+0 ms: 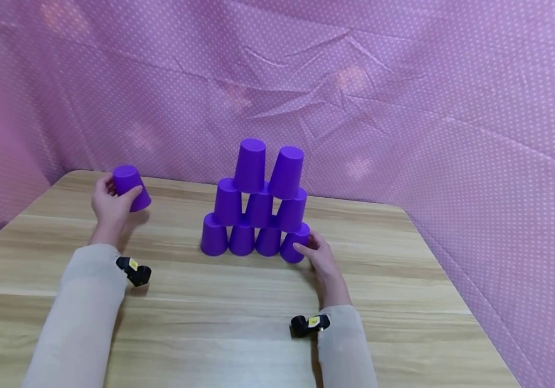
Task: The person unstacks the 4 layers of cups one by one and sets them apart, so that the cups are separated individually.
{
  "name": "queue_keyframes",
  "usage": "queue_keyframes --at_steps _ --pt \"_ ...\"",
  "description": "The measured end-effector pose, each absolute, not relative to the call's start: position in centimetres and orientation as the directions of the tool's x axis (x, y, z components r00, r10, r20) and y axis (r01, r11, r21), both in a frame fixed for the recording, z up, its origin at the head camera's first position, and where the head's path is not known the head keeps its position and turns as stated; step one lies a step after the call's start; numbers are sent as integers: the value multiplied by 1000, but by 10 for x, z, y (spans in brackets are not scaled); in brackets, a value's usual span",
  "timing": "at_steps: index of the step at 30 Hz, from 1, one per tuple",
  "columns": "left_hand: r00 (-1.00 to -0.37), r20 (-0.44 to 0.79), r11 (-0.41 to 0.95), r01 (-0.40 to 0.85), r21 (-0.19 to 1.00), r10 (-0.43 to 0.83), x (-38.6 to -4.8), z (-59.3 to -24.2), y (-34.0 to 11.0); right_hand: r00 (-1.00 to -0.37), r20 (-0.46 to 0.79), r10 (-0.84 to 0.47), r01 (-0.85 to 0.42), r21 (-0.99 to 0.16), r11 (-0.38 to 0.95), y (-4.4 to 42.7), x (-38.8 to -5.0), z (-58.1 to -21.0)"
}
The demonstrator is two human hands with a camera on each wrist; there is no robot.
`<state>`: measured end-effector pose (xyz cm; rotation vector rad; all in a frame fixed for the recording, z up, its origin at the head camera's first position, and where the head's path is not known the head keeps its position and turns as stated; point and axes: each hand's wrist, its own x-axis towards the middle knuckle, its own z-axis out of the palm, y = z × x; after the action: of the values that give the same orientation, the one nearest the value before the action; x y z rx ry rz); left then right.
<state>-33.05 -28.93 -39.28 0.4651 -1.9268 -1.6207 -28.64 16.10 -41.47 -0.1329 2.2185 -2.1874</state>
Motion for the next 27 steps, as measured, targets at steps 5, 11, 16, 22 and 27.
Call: queue_keyframes --at_steps 5,11,16,22,27 --pt "-787 165 142 100 985 -595 -357 -431 -317 -997 29 -75 -31 -999 27 161 -286 -415" --pt "-797 98 79 64 995 -596 -354 -435 -319 -997 28 -72 -30 -999 27 160 -287 -415" --pt "-782 39 17 36 999 -622 -333 -412 -304 -997 30 -69 -31 -999 19 158 -287 -415" --pt "-789 -23 30 -52 998 -614 -309 -389 -286 -998 29 -61 -30 -999 15 159 -287 -415" --pt "-797 -32 -29 -18 999 -603 -305 -389 -283 -997 33 -63 -33 -999 6 160 -287 -415"
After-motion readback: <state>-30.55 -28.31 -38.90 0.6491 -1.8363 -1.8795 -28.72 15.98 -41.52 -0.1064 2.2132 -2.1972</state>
